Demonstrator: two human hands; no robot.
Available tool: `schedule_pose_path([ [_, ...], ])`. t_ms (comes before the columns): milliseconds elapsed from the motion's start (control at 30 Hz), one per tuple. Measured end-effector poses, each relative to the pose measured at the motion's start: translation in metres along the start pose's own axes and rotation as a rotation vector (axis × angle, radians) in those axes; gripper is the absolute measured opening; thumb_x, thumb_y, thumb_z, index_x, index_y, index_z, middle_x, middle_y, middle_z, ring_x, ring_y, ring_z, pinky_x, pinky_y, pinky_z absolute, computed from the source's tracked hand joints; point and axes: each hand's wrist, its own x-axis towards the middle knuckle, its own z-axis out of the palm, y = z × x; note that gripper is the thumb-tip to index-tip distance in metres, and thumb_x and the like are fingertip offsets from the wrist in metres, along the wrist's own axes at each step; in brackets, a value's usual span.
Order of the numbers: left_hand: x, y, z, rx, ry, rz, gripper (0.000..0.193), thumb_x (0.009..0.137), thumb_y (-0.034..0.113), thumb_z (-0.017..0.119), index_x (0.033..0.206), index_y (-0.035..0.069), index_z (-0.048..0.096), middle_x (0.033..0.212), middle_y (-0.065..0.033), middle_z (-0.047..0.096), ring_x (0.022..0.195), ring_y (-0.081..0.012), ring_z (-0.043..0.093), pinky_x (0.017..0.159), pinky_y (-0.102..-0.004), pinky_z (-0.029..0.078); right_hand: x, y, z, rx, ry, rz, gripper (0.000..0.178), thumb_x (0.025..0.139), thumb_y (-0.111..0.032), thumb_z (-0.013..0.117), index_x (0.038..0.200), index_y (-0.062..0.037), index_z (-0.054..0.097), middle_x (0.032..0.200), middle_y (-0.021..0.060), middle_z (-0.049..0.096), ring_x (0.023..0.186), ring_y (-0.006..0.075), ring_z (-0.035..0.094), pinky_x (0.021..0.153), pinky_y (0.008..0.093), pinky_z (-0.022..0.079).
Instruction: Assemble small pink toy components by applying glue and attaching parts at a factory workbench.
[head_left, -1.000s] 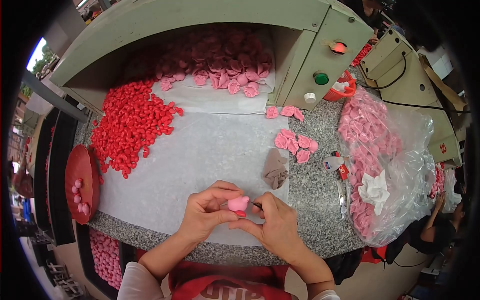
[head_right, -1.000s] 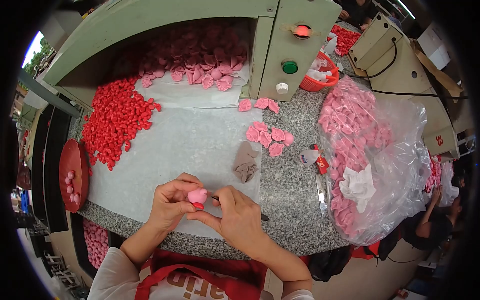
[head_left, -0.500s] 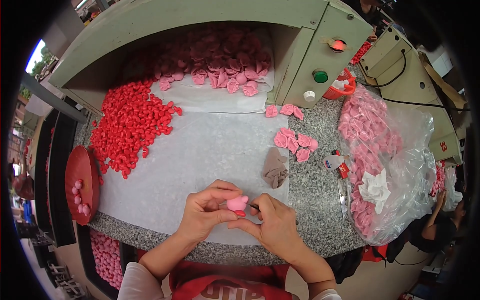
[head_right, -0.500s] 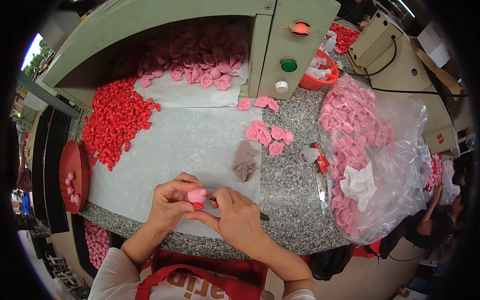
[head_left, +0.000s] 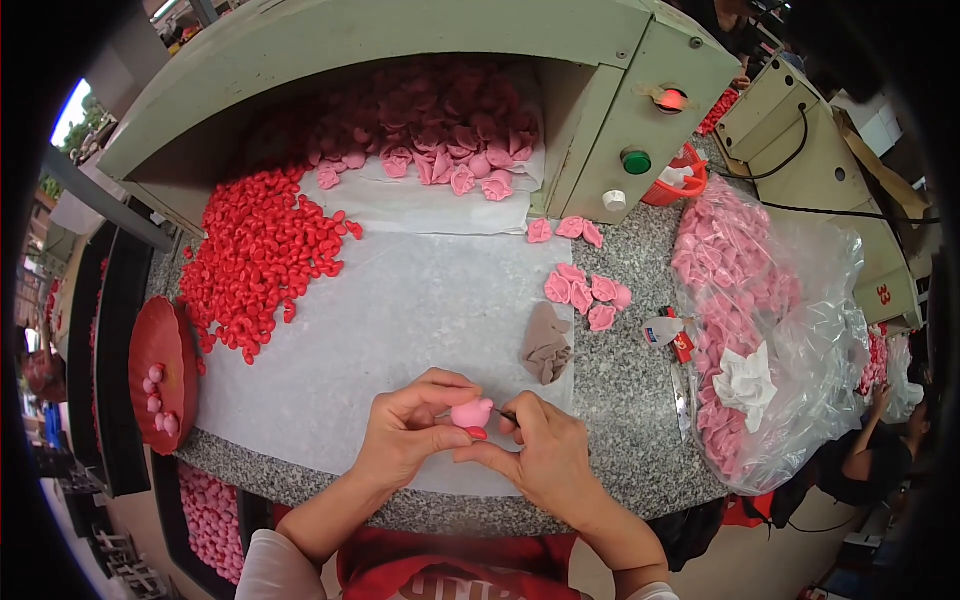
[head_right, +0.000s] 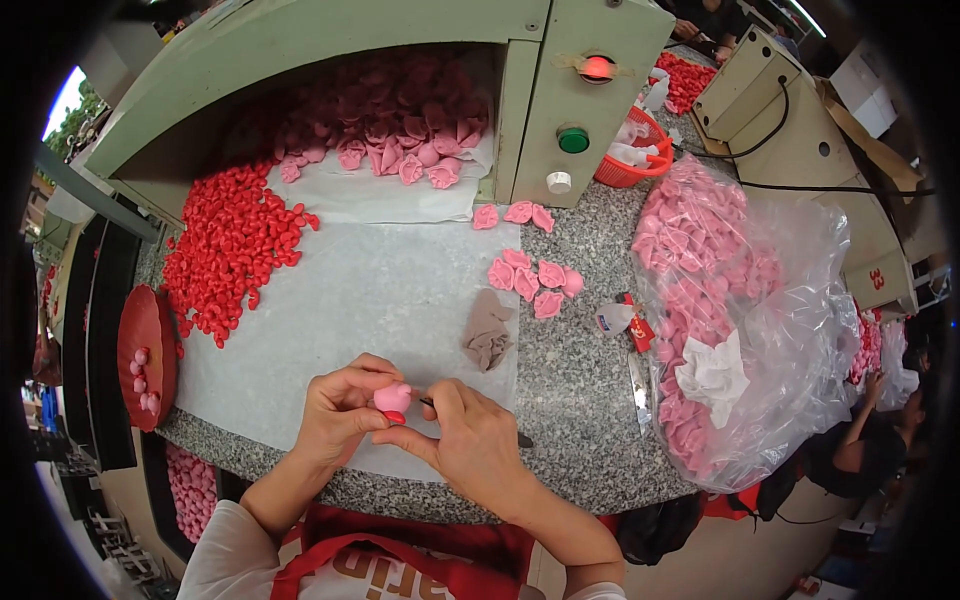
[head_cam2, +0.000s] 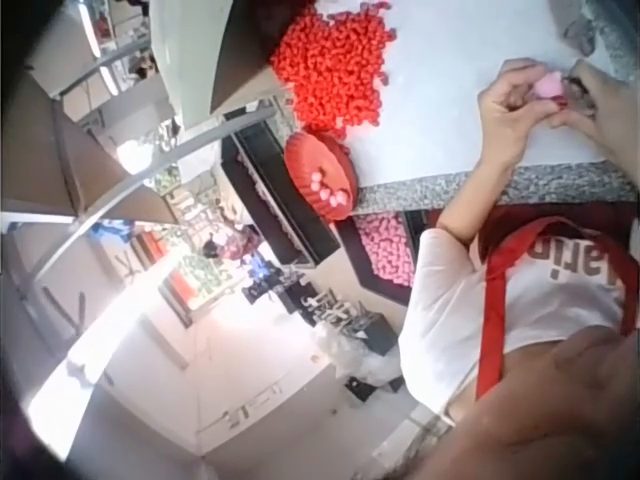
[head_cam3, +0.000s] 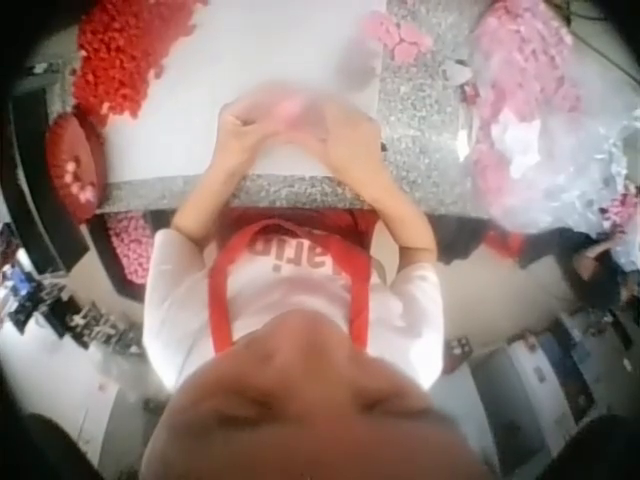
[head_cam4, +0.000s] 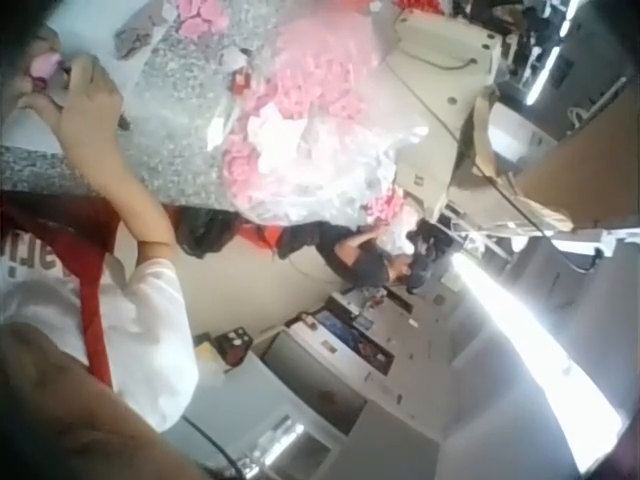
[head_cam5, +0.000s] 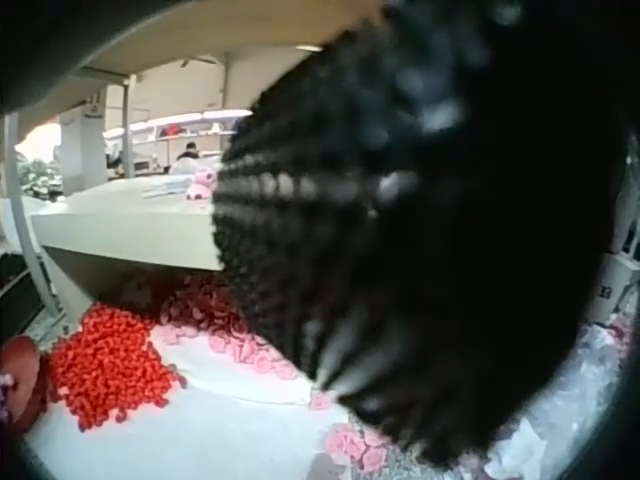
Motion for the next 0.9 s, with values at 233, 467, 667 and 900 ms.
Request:
schedule_pose_path([
  [233,0.0,-0.004,-0.003,0.356,0.118,-0.002,0.037,0.071,-0.003,0.067,0.106,-0.003,0.058,0.111,-0.016,0.052,0.1,-0.025,0.056,0.082,-0.0333,0.048,0.004,0.006,-0.014,0.404,-0.135,0.308,0.032,0.073,-0.023,0.073,0.079,-0.0041,0.048,0.059,-0.0017,0.047,0.05,0.008,0.047,0.045,0.0222,0.037],
  [467,-0.044,0.036,0.062,0.44,0.003,0.986,0.039,0.072,0.0,0.061,0.11,0.005,0.053,0.106,-0.0153,0.051,0.102,-0.0304,0.05,0.082,-0.043,0.045,0.013,0.022,-0.014,1.253,-0.175,0.636,0.014,0.081,-0.001,0.056,0.091,-0.0057,0.048,0.067,-0.0021,0.045,0.056,0.0075,0.041,0.052,0.022,0.034],
  [667,-0.068,0.049,0.104,-0.531,-0.479,1.36,0.009,0.083,0.006,0.049,0.091,0.005,0.052,0.092,-0.0063,0.044,0.085,-0.0186,0.042,0.069,-0.0282,0.037,0.009,0.027,-0.022,1.228,-0.121,0.607,0.019,0.081,-0.001,0.056,0.097,-0.0037,0.048,0.069,-0.0009,0.046,0.055,0.0091,0.043,0.052,0.0235,0.035],
  [900,-0.08,0.032,0.1,-0.535,-0.211,1.473,0.009,0.085,0.013,0.045,0.079,0.01,0.052,0.073,-0.0004,0.042,0.064,-0.0135,0.042,0.06,-0.0258,0.035,0.011,0.026,-0.008,1.091,-0.105,0.604,0.018,0.081,0.0,0.056,0.096,-0.0039,0.048,0.07,-0.0014,0.046,0.055,0.0078,0.043,0.051,0.0227,0.035],
])
